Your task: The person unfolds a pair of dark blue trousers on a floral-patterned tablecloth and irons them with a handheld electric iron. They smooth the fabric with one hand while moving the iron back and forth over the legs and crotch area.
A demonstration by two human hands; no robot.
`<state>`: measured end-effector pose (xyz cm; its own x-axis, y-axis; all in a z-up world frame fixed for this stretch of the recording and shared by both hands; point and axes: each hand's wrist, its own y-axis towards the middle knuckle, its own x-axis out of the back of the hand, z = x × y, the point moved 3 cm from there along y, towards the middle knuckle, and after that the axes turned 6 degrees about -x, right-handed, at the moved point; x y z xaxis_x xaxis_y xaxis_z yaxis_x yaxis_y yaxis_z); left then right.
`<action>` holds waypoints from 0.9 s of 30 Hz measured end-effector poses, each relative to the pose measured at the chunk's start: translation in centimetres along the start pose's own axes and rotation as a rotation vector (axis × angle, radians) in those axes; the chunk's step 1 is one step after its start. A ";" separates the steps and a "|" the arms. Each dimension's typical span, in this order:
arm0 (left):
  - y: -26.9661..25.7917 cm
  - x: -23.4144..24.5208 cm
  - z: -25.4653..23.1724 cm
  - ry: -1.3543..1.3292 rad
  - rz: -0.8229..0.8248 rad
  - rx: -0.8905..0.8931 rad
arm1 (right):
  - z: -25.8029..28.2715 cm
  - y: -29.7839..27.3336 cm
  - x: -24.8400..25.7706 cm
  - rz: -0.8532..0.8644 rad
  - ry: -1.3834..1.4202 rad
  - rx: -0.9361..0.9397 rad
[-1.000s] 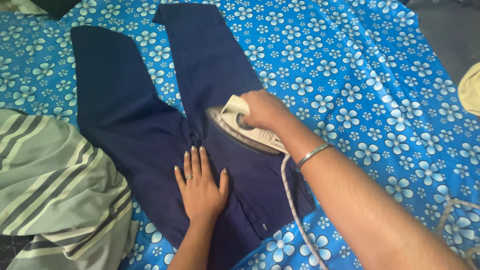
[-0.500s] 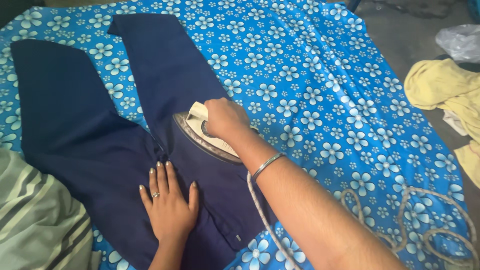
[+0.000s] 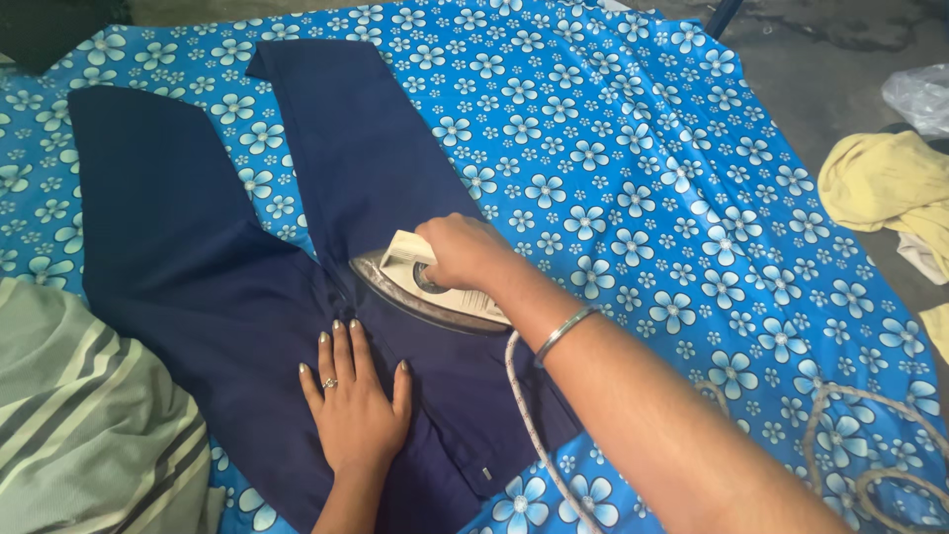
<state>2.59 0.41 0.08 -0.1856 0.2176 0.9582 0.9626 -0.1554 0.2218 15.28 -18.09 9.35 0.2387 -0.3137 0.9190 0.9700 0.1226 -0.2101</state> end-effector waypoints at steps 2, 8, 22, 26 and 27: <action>0.0 -0.1 0.0 0.000 0.004 0.002 | 0.0 -0.6 -0.1 0.000 0.001 -0.002; 0.0 -0.1 0.0 0.013 0.005 -0.004 | 0.6 -0.6 0.2 -0.078 -0.053 -0.131; 0.2 0.1 0.0 -0.034 -0.006 -0.005 | 0.5 1.1 0.0 -0.094 0.000 -0.057; 0.0 0.1 0.1 -0.051 -0.017 -0.015 | -0.1 -0.6 -0.2 -0.020 0.046 -0.005; -0.1 0.1 0.1 -0.059 -0.010 -0.015 | -0.3 -1.1 -0.1 0.003 0.054 0.013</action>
<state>2.49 0.55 0.16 -0.1831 0.2757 0.9437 0.9576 -0.1672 0.2346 14.23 -18.49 9.39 0.2439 -0.3635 0.8991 0.9687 0.1355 -0.2080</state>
